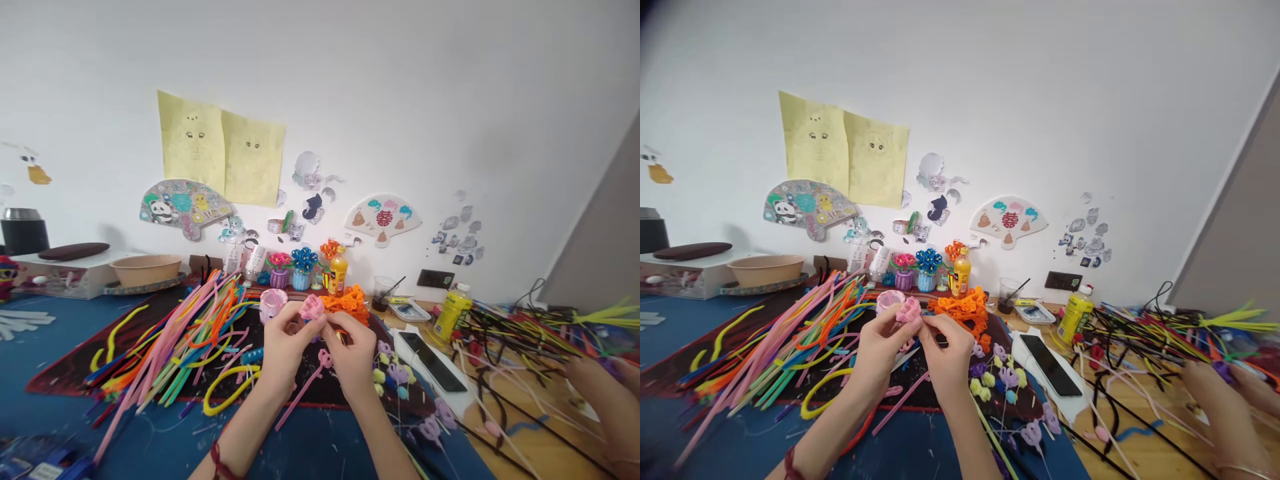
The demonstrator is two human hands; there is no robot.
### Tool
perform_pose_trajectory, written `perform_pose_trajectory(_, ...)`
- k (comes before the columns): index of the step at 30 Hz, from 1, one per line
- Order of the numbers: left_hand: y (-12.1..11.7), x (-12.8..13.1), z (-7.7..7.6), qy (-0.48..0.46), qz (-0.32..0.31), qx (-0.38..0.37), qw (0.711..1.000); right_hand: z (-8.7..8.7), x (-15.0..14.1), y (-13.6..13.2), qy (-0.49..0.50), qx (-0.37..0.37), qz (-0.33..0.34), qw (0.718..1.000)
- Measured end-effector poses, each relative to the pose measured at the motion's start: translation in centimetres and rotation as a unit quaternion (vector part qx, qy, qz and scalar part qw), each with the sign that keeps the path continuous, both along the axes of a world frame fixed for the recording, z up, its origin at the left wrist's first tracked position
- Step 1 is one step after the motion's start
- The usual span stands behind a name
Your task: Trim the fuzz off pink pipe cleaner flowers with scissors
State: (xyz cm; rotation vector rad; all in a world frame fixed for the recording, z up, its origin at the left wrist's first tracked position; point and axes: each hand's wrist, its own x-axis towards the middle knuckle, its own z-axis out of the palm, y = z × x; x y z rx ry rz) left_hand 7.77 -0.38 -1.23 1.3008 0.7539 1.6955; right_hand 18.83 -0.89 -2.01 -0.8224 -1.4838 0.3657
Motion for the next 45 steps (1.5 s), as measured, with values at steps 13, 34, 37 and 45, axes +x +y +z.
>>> perform_pose_trajectory(13, 0.2, -0.6, -0.7, -0.140, -0.003, -0.086, 0.986, -1.3, -0.7, 0.4, 0.099, -0.141, 0.118, 0.978)
perform_pose_trajectory(34, 1.7, -1.3, -1.8, 0.037, 0.039, -0.104, 0.993, -2.2, 0.3, 2.0, -0.025, -0.105, 0.083, 0.991)
perform_pose_trajectory(37, 2.0, -1.8, -1.9, 0.184, 0.062, -0.100, 0.976, -2.2, 1.6, 2.7, 0.040, -0.139, 0.020, 0.989)
perform_pose_trajectory(45, 0.9, -2.0, -2.1, 0.537, 0.106, -0.078, 0.833, -2.4, 4.7, 3.5, 0.027, -0.210, -0.126, 0.969)
